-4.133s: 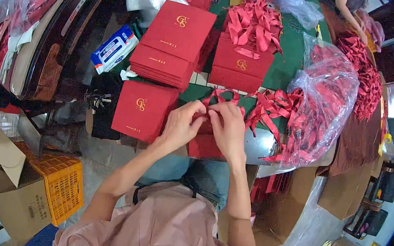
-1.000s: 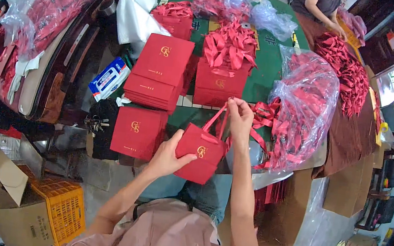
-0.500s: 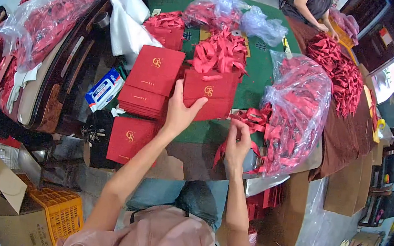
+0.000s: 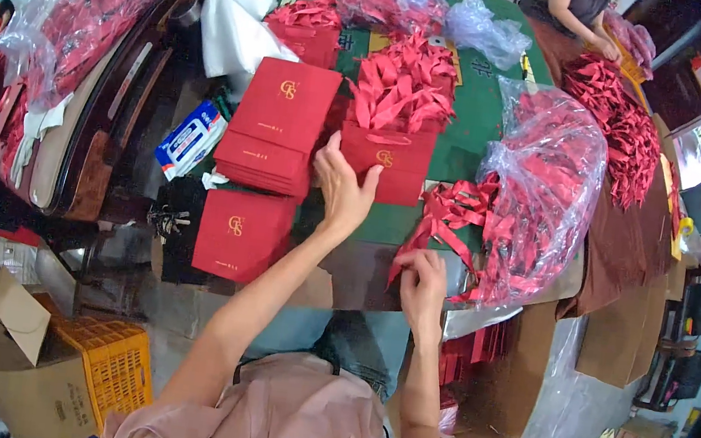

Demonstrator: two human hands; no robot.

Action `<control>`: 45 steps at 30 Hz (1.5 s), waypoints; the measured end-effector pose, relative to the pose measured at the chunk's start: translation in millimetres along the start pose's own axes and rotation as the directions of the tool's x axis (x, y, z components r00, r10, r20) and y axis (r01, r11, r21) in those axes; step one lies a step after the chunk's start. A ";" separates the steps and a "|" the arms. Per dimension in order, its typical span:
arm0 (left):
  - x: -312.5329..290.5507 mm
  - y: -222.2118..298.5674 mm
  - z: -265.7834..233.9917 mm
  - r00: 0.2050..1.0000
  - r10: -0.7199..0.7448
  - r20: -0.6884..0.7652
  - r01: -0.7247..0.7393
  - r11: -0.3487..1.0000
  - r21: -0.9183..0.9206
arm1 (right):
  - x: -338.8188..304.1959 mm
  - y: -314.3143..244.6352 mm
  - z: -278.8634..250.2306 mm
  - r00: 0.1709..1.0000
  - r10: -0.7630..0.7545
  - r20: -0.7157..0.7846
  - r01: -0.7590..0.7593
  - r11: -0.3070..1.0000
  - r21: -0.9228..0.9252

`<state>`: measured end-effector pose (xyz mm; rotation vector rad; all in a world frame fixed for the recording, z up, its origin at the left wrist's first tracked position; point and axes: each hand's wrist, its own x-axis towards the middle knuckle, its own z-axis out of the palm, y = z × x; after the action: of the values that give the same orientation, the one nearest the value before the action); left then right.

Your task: The person attaches ribbon handles to small gift bags by threading the ribbon strips through holes and tying them by hand.

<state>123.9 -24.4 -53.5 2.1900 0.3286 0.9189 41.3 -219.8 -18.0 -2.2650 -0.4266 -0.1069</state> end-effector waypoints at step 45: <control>-41.0 -1.0 -132.2 0.767 0.013 0.642 -0.227 0.941 0.253 | 7.7 -20.4 63.2 0.999 -0.040 -0.020 0.039 0.996 -0.084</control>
<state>2.2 26.5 -11.8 2.6935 -0.0042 0.1342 37.7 -158.3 -44.0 -2.3362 -0.4632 -0.1727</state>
